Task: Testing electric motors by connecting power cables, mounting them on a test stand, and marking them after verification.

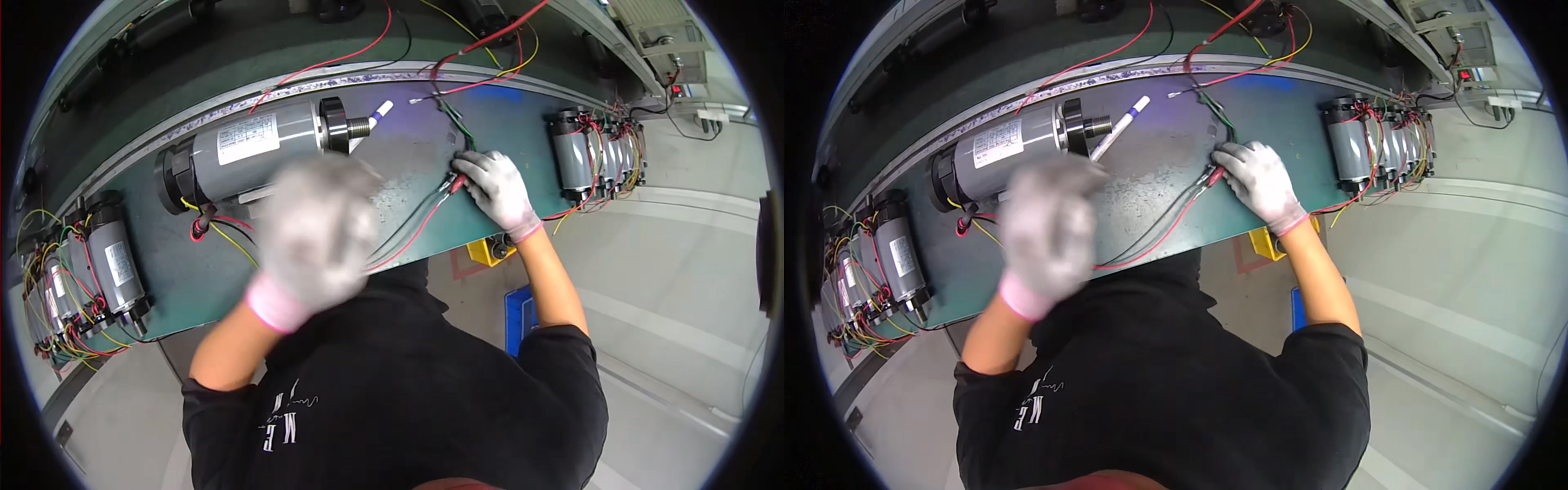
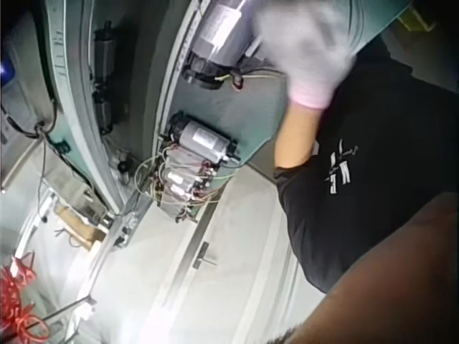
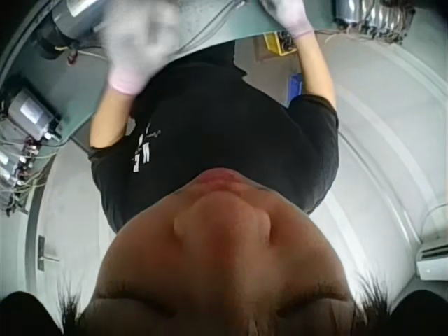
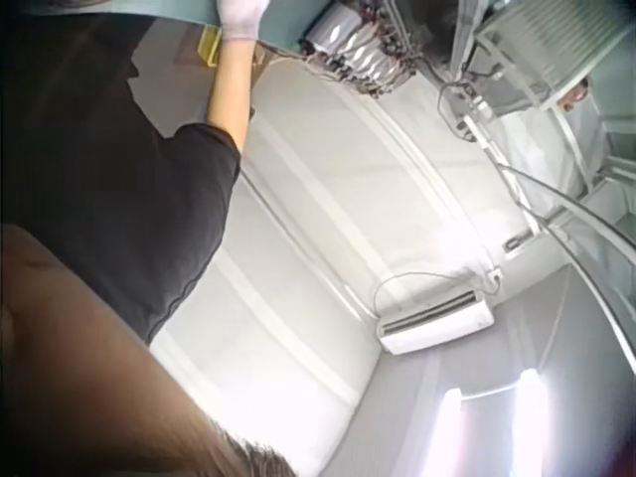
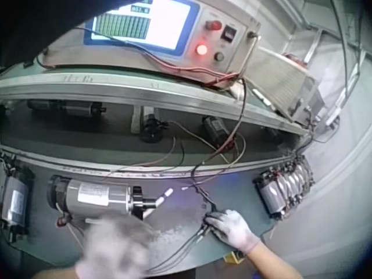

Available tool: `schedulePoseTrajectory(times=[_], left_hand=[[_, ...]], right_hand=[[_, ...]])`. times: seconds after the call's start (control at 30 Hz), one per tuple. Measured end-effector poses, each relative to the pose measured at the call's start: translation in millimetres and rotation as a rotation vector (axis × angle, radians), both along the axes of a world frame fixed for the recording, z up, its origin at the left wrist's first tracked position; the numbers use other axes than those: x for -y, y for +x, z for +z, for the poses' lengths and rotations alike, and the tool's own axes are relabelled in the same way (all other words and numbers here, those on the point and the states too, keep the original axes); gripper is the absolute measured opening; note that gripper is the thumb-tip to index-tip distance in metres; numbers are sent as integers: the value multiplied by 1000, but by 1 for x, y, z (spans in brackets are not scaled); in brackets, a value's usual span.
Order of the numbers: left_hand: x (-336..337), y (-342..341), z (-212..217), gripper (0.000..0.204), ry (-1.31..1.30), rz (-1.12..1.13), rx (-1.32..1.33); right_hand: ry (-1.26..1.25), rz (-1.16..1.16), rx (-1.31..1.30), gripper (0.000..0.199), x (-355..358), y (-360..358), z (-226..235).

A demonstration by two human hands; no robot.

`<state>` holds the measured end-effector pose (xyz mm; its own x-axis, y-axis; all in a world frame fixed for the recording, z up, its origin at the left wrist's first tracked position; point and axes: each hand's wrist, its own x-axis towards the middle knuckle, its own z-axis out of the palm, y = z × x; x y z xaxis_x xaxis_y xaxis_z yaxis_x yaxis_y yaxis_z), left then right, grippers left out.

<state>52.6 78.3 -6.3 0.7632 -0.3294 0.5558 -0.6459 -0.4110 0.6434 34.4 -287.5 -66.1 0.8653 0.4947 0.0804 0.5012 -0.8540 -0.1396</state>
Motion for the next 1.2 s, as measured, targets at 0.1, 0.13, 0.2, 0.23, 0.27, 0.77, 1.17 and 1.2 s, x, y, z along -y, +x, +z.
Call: schedulePoseTrajectory(times=[0.1, 0.13, 0.2, 0.23, 0.27, 0.77, 1.17, 1.2], left_hand=[[34, -58, -39, 29, 144, -102, -340], [33, -62, -54, 33, 235, -313, -718], [29, -64, -61, 37, 328, -530, -1102], [26, -67, -57, 36, 352, -579, -1064], [24, -69, -54, 36, 368, -623, -1027], [-11, 73, 21, 82, 771, 24, -49], [-2, 85, 24, 75, 872, 12, -130], [-2, 88, 23, 71, 869, 5, -115]], right_hand=[[83, 79, 71, 52, -15, -12, 9], [104, 121, 81, 52, -14, -8, 20], [-27, 231, 138, 53, 23, 10, 31], [-91, 104, 82, 57, 38, 22, 32], [-158, -15, 24, 62, 42, 37, 37], [465, 141, 64, 69, -133, 56, 28], [441, 98, 141, 66, -136, 46, 22], [485, 98, 130, 66, -137, 48, 21]])
